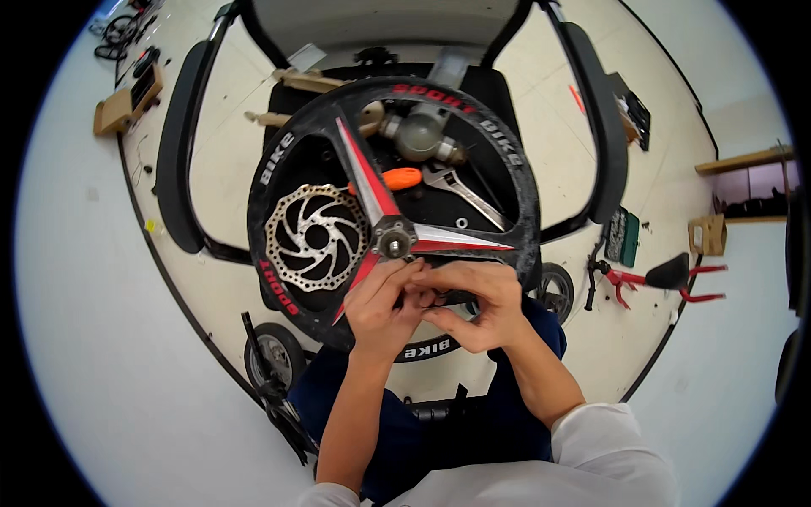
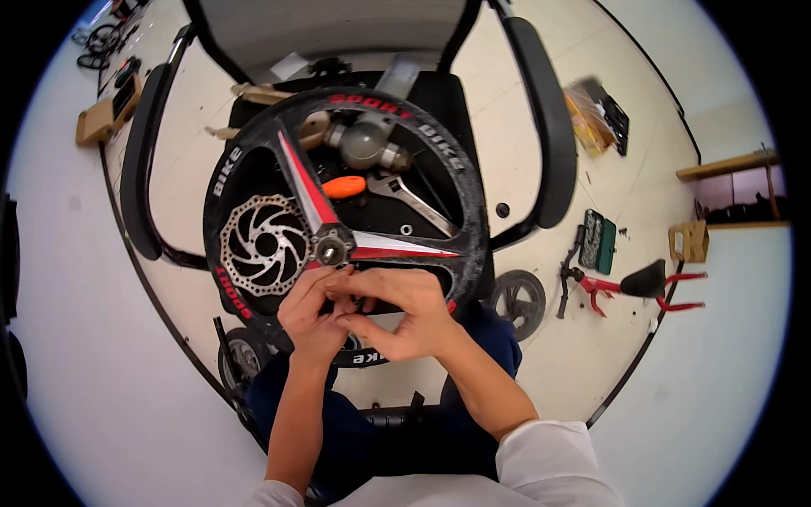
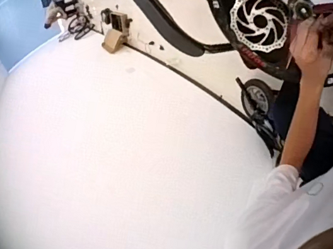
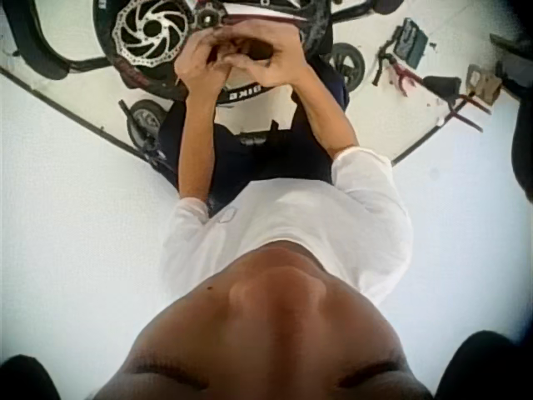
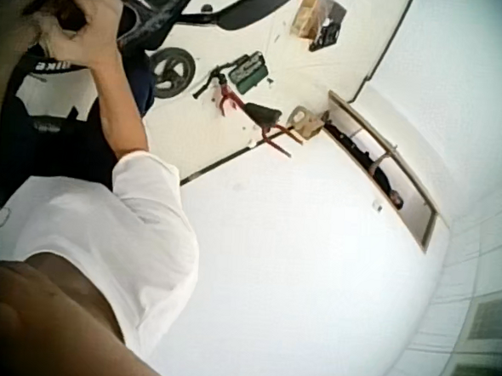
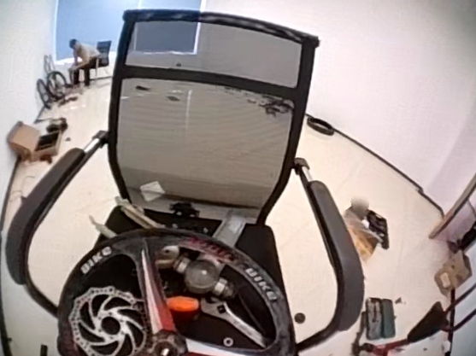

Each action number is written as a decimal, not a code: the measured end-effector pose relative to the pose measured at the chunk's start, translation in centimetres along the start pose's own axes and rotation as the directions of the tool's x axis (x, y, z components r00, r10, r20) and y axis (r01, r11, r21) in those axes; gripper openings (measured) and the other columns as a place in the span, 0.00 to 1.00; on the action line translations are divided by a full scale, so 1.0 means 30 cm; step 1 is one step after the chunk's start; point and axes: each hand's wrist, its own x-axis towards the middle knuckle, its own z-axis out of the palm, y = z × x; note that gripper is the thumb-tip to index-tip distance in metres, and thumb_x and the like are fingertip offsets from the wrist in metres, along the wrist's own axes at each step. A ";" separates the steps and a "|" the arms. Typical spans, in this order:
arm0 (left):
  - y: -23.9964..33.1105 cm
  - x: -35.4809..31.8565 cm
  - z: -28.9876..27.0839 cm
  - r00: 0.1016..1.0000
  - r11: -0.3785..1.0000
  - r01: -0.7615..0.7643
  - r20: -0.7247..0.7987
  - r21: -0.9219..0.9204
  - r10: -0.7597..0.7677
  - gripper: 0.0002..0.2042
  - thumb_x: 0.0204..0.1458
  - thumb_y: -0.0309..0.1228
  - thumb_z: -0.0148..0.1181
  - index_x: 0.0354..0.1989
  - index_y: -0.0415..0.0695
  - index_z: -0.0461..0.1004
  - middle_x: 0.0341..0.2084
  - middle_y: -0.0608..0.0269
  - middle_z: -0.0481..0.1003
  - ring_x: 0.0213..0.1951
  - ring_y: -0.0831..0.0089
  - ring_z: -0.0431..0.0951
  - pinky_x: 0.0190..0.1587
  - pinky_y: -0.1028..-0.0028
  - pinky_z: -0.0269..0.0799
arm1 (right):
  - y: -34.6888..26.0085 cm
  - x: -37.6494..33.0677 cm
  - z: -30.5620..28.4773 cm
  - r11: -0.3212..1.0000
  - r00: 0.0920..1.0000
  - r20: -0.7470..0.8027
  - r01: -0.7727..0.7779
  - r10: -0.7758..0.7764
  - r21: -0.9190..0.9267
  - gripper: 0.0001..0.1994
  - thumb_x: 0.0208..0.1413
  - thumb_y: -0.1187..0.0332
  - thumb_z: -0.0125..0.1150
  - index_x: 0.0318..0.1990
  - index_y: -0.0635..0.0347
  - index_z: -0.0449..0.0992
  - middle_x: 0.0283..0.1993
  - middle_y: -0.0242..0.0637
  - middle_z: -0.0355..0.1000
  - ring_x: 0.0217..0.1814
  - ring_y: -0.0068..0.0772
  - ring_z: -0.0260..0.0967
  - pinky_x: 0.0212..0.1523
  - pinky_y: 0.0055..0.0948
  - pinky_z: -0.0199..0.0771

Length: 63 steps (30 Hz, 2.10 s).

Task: The person assembles a bicycle wheel by hand, installing a bearing into the hub, tightening it with a wrench, and attaching a brake disc. The person then secures the disc with a bolt and tightens it with a wrench.

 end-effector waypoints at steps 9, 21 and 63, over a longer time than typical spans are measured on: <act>0.028 0.038 -0.039 0.989 0.994 -0.072 0.134 0.086 0.061 0.18 0.39 0.16 0.62 0.43 0.40 0.83 0.35 0.56 0.79 0.34 0.61 0.82 0.37 0.69 0.78 | 0.006 0.004 -0.056 0.989 0.991 0.129 0.004 -0.023 0.145 0.17 0.44 0.79 0.69 0.46 0.66 0.83 0.44 0.46 0.81 0.48 0.45 0.80 0.51 0.35 0.78; 0.065 0.013 -0.020 0.995 0.970 -0.090 0.053 0.226 0.080 0.08 0.48 0.18 0.62 0.37 0.35 0.79 0.35 0.54 0.77 0.38 0.58 0.80 0.41 0.65 0.74 | 0.043 -0.010 -0.041 0.971 0.991 -0.073 -0.094 0.113 0.220 0.06 0.53 0.72 0.69 0.35 0.65 0.79 0.29 0.36 0.75 0.32 0.30 0.77 0.35 0.25 0.77; 0.035 0.059 0.021 0.992 0.990 -0.129 0.015 0.060 0.129 0.07 0.47 0.19 0.66 0.35 0.40 0.81 0.32 0.57 0.80 0.32 0.57 0.81 0.35 0.66 0.77 | -0.159 0.092 -0.120 0.527 0.949 0.311 0.293 -0.057 -0.798 0.12 0.58 0.68 0.63 0.25 0.61 0.71 0.17 0.42 0.69 0.19 0.45 0.72 0.19 0.39 0.70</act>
